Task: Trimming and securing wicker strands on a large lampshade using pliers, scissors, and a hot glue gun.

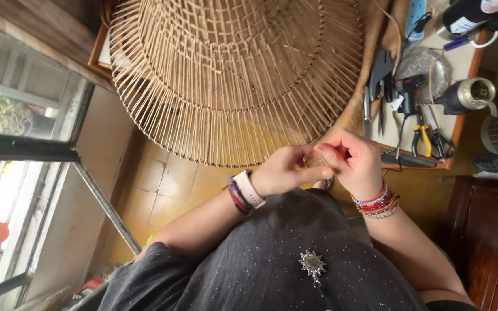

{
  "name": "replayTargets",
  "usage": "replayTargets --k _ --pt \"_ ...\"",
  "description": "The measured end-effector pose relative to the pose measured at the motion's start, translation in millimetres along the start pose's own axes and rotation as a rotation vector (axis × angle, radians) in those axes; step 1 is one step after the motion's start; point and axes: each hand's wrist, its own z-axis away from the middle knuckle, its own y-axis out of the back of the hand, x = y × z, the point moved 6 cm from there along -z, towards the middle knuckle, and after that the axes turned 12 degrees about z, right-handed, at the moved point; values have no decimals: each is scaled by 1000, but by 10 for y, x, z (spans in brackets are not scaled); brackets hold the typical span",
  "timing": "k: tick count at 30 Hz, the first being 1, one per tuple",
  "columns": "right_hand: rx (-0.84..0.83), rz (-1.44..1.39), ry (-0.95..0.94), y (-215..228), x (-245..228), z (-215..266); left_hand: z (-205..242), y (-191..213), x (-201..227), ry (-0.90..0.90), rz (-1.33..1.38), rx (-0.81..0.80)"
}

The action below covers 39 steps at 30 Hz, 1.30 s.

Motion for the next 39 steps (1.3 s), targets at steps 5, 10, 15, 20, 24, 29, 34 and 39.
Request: replayTargets --k 5,10,15,20,24,29,34,39 --pt "-108 -206 -106 -62 107 -33 -92 -111 -156 5 64 -22" --pt "-48 -139 -284 133 387 -52 -22 -47 -63 67 -30 -118" --pt "9 -14 -230 412 491 -114 -87 36 -22 10 -172 10" --pt "-47 -130 -237 281 399 32 -335 -235 101 -34 -261 -41" --pt "5 -110 -235 418 535 157 -393 -431 83 14 -158 -121" --pt "43 -121 -275 679 699 325 -568 -725 38 87 -47 -286" --pt "47 -228 -319 992 912 484 -823 -1143 -128 152 -62 -475" --pt "117 -9 -454 1224 1550 752 -1152 -1496 -244 192 -117 -373"
